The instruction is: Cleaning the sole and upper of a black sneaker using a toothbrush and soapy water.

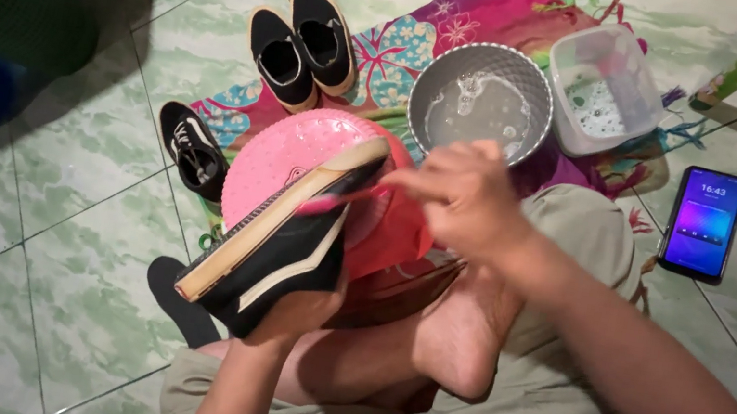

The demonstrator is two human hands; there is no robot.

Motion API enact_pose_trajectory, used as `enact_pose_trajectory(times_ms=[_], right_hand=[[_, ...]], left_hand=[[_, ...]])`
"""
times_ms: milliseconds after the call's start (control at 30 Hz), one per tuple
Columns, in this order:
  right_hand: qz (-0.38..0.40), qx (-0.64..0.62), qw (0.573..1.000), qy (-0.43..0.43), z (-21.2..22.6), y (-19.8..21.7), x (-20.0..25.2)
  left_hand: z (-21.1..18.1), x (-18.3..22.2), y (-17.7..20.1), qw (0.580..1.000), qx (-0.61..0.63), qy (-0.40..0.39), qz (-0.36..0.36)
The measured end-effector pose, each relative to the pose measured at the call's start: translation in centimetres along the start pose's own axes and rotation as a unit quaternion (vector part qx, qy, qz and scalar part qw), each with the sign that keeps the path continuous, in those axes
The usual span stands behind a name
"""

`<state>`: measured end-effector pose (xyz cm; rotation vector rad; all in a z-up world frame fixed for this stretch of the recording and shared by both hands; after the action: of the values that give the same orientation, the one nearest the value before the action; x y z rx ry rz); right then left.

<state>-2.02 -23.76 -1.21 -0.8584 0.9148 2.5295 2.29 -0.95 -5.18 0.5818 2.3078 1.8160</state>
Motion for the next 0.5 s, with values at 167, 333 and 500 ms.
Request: enact_pose_trajectory(times_ms=[167, 333, 500], right_hand=[[0.018, 0.034, 0.999, 0.037, -0.7, 1.8, -0.9], [0.040, 0.075, 0.994, 0.073, 0.7, 1.3, -1.8], [0.027, 0.024, 0.994, 0.102, 2.8, 0.9, -2.5]], left_hand=[[1.1, -0.9, 0.2, 0.998, -0.036, -0.037, -0.040], [11.2, -1.7, -8.1, 0.992, -0.070, -0.077, -0.076], [-1.4, -1.2, 2.2, 0.979, -0.105, -0.134, -0.113]])
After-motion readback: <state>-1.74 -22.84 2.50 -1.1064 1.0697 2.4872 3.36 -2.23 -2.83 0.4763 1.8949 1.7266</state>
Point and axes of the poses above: each hand's wrist, its own x-axis away from the middle knuckle, its own y-axis out of the back of the hand, z = x × y, the point moved 10 cm from there along -x, towards the middle knuckle, and after that the axes turned 4 degrees about z, right-handed, at the moved point
